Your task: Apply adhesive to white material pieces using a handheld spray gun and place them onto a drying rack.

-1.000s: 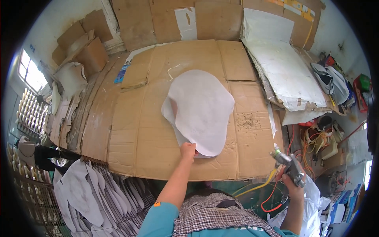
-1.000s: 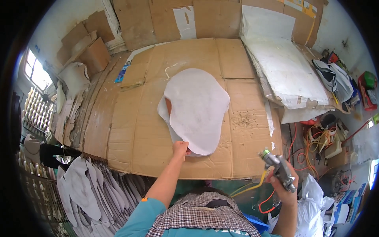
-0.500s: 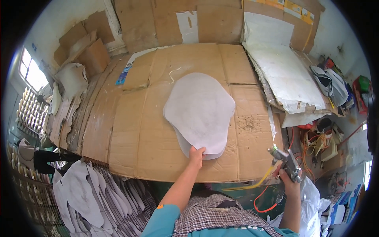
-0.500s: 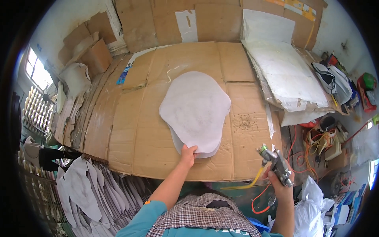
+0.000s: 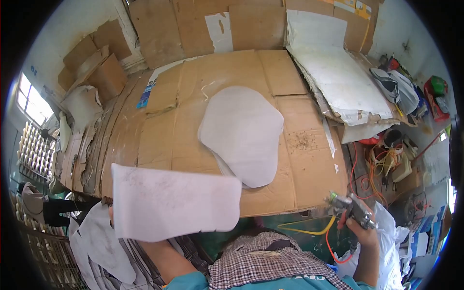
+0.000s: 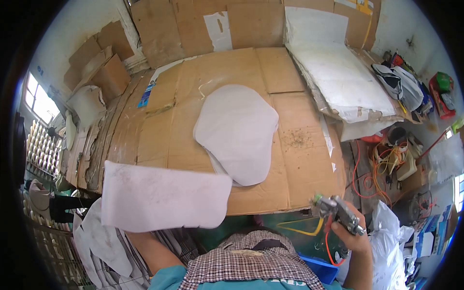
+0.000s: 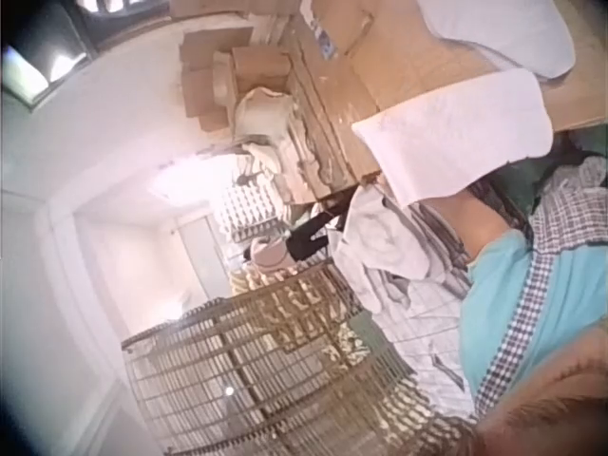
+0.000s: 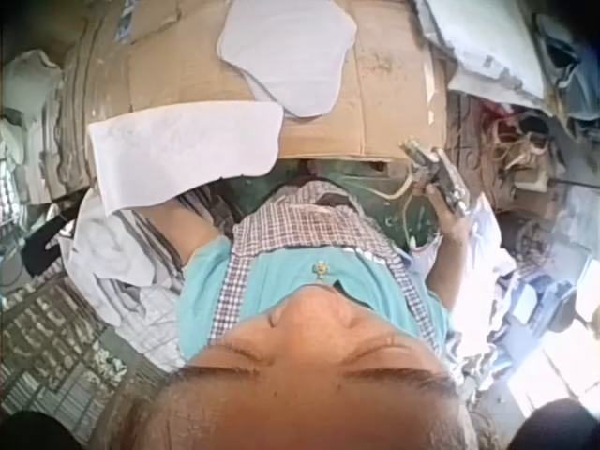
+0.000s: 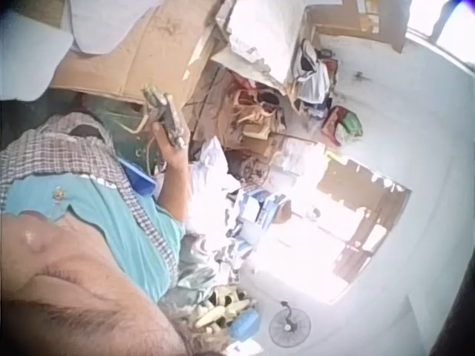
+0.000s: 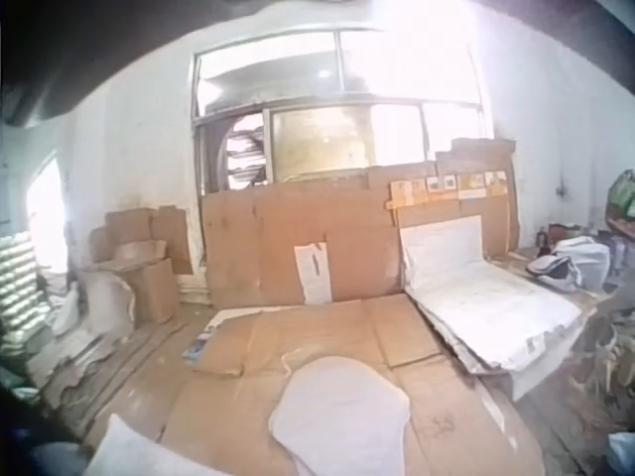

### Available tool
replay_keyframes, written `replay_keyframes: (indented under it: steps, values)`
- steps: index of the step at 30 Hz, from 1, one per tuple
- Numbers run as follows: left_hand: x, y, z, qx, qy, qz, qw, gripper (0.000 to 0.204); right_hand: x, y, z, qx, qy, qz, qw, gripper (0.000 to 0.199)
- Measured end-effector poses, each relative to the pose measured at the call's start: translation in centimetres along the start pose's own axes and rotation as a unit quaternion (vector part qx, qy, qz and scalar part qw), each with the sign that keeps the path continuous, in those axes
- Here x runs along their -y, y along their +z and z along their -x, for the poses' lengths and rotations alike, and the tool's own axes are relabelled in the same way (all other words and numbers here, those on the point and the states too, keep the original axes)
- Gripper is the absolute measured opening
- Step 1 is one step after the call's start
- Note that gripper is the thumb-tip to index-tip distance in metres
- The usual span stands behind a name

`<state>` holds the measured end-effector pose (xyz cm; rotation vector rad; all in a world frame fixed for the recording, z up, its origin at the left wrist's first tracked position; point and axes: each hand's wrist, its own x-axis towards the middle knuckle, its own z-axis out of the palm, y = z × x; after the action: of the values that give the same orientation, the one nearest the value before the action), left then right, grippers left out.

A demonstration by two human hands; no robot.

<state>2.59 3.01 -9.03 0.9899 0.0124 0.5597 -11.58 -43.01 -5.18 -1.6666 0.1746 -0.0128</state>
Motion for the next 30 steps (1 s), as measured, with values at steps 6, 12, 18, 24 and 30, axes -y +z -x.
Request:
replay_keyframes:
  steps: [6,12,18,24,30]
  values:
    - [-2.7,-2.2,0.5,-0.001,0.312,-0.506,0.804,0.048,-0.4,1.4,0.2,-0.154,-0.008,-0.029,0.988,0.048]
    - [-3.7,-5.6,0.8,0.004,0.436,-0.707,0.557,0.046,0.5,0.8,3.6,-0.045,-0.003,0.048,0.998,0.051]
    - [-2.8,-6.1,0.9,0.01,0.375,-0.578,0.725,0.042,-1.2,3.8,2.0,-0.087,-0.031,-0.043,0.995,0.051]
    - [-3.9,-5.6,1.1,-0.005,0.44,-0.663,0.605,0.042,-1.3,3.1,2.5,-0.081,-0.063,-0.007,0.995,0.047]
    - [-4.6,-4.0,1.5,0.005,0.442,-0.671,0.595,0.044,-0.3,2.2,4.0,-0.09,0.01,0.0,0.996,0.047]
